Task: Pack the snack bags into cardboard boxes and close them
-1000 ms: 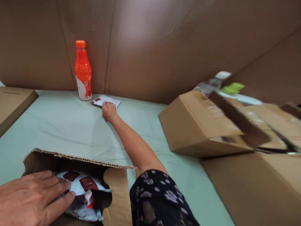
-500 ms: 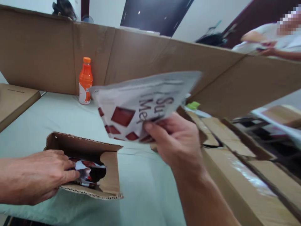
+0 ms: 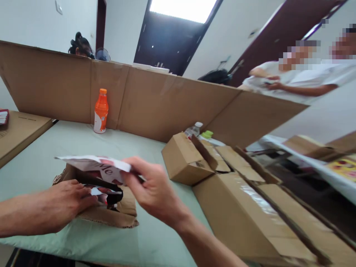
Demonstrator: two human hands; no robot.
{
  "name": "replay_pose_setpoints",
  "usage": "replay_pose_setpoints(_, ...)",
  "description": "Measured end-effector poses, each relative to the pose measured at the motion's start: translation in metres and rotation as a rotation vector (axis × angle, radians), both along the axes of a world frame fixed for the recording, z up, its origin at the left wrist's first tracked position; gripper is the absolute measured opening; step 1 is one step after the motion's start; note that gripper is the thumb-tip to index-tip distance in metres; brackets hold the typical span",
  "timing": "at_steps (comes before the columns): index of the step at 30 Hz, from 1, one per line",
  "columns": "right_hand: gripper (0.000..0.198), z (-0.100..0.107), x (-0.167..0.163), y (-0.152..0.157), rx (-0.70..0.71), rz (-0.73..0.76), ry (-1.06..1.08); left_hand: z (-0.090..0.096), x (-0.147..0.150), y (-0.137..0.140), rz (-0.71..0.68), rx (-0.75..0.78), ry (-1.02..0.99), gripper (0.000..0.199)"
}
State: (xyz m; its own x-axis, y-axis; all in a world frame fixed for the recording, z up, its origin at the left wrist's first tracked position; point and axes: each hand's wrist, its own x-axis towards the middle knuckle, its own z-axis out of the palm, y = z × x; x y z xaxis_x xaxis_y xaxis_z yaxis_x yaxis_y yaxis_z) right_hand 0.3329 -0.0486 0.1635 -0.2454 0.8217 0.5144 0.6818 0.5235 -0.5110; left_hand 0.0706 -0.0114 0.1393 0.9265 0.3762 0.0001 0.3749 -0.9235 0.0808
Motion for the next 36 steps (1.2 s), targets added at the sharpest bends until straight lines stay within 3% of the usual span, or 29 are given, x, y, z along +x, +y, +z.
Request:
replay_pose_setpoints(3,0.022,-0.028,-0.018,0.021,-0.411,-0.056,-0.468,0.002,0.003,-0.002,-0.047,0.019,0.126,0.045)
replay_pose_setpoints(6,0.018,-0.044,-0.035,0.038,-0.572,-0.039,-0.693,0.003,0.003,-0.003,-0.030,0.000,0.128,0.037)
replay_pose_setpoints(12,0.022,-0.047,-0.047,0.056,-0.581,0.069,-0.640,-0.004,0.000,0.001,-0.027,0.006,0.072,0.038)
replay_pose_setpoints(16,0.025,-0.041,-0.040,0.050,-0.572,0.133,-0.571,-0.004,-0.006,-0.001,-0.004,0.009,0.038,0.037)
replay_pose_setpoints(21,0.028,-0.028,0.002,0.006,-0.160,0.017,-0.058,-0.001,-0.045,-0.012,0.051,0.222,-0.332,0.048)
replay_pose_setpoints(25,0.019,-0.033,0.025,-0.016,0.112,-0.167,0.064,-0.024,-0.082,-0.018,0.403,0.166,-0.588,0.058)
replay_pose_setpoints(27,0.032,-0.039,0.025,-0.007,0.159,-0.214,0.053,-0.046,-0.088,-0.018,0.524,0.090,-0.657,0.067)
replay_pose_setpoints(31,0.025,-0.051,0.015,0.035,-0.008,-0.217,0.050,-0.081,-0.076,-0.012,0.517,0.019,-0.777,0.063)
replay_pose_setpoints(34,0.035,-0.054,0.013,0.051,-0.151,-0.197,0.137,-0.081,-0.063,-0.003,0.426,0.045,-0.796,0.048)
replay_pose_setpoints(36,0.041,-0.054,0.019,0.042,-0.213,-0.135,0.197,-0.073,-0.057,0.001,0.408,0.100,-0.779,0.043)
